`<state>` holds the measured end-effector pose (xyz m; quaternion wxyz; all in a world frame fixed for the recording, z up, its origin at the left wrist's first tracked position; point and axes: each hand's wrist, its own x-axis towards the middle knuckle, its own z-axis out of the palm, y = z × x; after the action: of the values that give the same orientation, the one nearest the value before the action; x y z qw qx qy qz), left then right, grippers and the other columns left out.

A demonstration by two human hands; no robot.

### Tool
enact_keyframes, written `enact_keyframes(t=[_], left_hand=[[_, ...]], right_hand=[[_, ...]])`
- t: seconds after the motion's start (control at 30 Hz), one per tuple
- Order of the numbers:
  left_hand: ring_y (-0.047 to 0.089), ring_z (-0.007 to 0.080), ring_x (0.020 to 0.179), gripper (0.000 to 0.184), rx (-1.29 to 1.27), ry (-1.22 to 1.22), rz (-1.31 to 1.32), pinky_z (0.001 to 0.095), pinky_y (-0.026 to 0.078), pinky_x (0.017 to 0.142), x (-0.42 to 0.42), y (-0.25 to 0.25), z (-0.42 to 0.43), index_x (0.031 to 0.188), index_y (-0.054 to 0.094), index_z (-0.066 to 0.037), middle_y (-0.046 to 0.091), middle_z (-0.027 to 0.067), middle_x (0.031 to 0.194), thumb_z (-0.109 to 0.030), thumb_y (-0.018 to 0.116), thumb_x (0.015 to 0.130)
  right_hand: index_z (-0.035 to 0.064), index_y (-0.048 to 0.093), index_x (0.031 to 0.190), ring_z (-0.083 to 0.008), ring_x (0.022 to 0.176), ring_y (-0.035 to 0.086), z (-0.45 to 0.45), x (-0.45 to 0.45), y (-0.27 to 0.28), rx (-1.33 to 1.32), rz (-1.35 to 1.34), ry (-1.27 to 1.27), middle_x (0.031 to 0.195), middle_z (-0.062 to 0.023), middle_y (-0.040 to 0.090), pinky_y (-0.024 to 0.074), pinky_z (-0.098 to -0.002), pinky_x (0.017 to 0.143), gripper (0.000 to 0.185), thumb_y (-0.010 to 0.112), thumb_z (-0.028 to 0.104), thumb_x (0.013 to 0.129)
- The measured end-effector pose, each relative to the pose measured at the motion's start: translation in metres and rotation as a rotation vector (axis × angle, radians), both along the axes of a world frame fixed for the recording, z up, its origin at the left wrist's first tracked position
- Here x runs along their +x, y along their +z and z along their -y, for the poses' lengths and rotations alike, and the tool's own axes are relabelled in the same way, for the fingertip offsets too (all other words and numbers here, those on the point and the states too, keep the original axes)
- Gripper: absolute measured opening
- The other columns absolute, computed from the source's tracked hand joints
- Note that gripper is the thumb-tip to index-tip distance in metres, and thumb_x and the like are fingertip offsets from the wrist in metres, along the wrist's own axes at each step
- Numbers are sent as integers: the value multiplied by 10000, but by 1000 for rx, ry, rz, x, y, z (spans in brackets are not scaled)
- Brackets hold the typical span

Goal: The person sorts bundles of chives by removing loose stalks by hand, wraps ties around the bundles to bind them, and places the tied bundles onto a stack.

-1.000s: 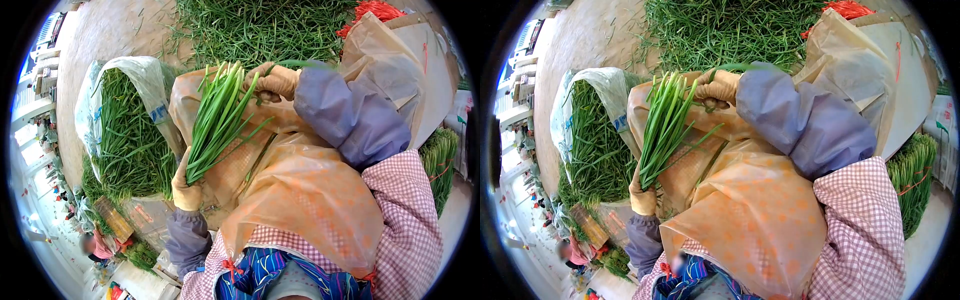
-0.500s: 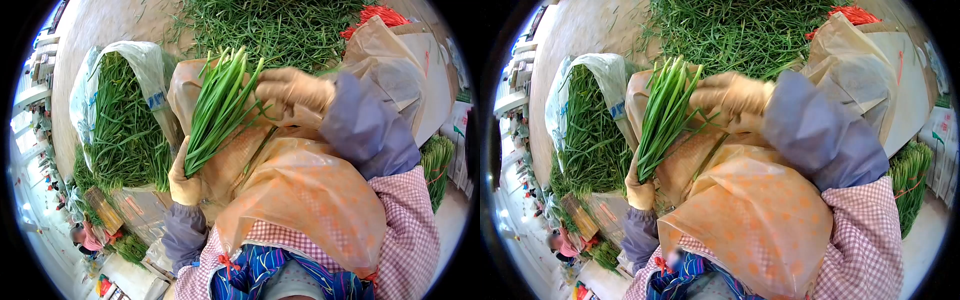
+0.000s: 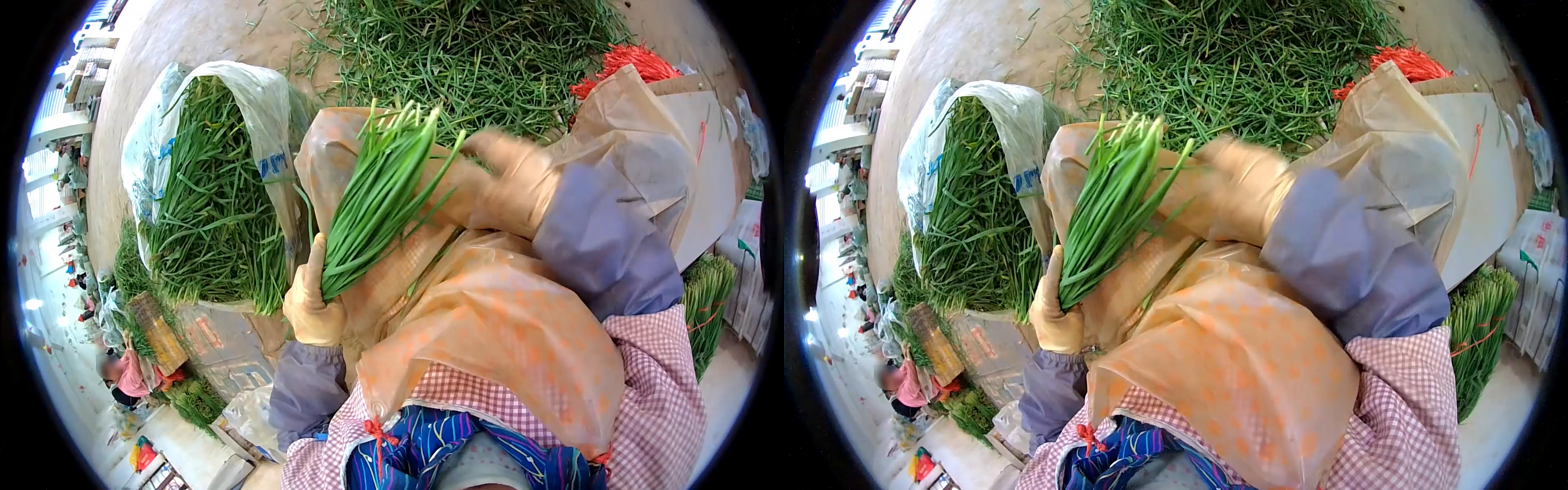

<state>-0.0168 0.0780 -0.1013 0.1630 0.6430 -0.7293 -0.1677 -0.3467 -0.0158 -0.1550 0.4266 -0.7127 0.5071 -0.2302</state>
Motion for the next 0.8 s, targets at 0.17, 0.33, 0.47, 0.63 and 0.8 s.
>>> enact_keyframes(t=[0.17, 0.33, 0.47, 0.63, 0.8], left_hand=[[622, 342, 757, 766, -15, -17, 244, 396, 505, 667, -3, 9, 0, 1412, 482, -196, 627, 135, 885, 72, 649, 714], [553, 288, 573, 847, -168, -116, 303, 394, 428, 498, 9, 3, 1, 1421, 474, -242, 561, 81, 762, -20, 687, 632], [571, 309, 628, 832, -148, -125, 322, 408, 446, 538, 7, 7, 5, 1416, 482, -234, 590, 103, 813, 32, 637, 643], [567, 267, 592, 797, -225, -197, 430, 379, 424, 507, 11, 12, 12, 1402, 503, -230, 572, 78, 781, -118, 715, 641], [580, 255, 614, 782, -191, -205, 433, 378, 429, 525, 17, 15, 10, 1375, 538, -239, 576, 76, 799, -168, 744, 623]], right_hand=[[69, 552, 1195, -357, 931, 643, -5, 45, -4, -304, -233, 181, 1022, -180, 658, 510, -441, 835, 399, 610, 277, 860], [85, 624, 1126, -340, 912, 646, 56, -47, -51, 71, -598, -339, 1071, -171, 653, 507, -434, 838, 306, 610, 244, 866], [108, 626, 1200, -304, 1098, 575, 64, -27, 22, -584, -213, -255, 1149, -141, 625, 449, -407, 966, 367, 673, 249, 865], [68, 668, 934, -280, 925, 611, 61, 38, 5, -432, -157, 22, 951, -106, 640, 427, -431, 921, 190, 691, 237, 850], [51, 642, 854, -127, 698, 564, 85, -2, -43, 25, 549, -527, 743, -11, 614, 495, -288, 647, 220, 621, 249, 948]])
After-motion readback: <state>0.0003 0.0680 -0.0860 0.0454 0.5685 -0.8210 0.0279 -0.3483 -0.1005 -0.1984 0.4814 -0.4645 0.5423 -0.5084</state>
